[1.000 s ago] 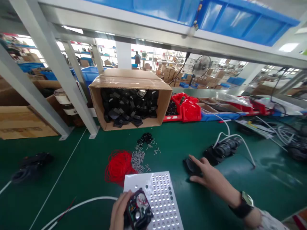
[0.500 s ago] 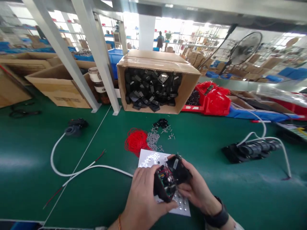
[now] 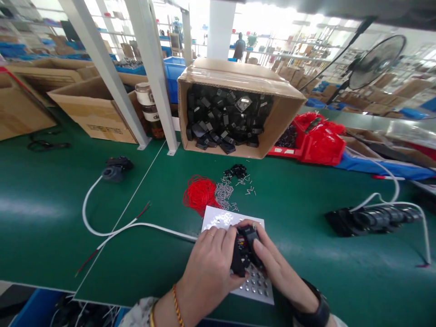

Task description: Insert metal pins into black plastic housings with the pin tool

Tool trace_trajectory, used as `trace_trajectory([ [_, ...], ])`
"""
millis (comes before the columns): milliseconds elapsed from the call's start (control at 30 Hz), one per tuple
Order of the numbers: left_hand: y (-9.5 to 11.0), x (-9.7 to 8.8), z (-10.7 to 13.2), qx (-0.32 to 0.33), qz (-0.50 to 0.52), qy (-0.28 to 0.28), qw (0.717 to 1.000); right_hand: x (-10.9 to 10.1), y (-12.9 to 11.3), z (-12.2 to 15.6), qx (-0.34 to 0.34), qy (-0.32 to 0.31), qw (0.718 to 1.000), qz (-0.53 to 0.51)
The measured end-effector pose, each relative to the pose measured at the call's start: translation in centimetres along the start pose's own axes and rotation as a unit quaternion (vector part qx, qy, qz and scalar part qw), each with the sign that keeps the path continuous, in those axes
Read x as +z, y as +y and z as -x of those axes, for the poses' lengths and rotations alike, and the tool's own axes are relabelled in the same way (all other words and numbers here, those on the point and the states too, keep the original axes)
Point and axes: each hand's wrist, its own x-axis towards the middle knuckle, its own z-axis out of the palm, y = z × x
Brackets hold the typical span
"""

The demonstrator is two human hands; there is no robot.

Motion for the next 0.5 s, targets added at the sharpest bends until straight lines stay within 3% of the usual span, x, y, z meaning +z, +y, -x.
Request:
trace_trajectory([
  [167,-0.3,-0.1,-0.1,-0.014,0.024,0.016,0.999,-0.2,-0.4,0.1,0.004,-0.03,0.999,0.022],
  [333,-0.6,-0.1,-0.1,-0.021,0.037,-0.021,0.999,0.7,0.4,0.4,0.001,-0.014,0.998,0.058],
  [500,-1.0,0.4,0.3,-0.011,0.094,0.028,0.995,2.3,0.7,0.3,-0.02,0.016,0.991,0.131],
])
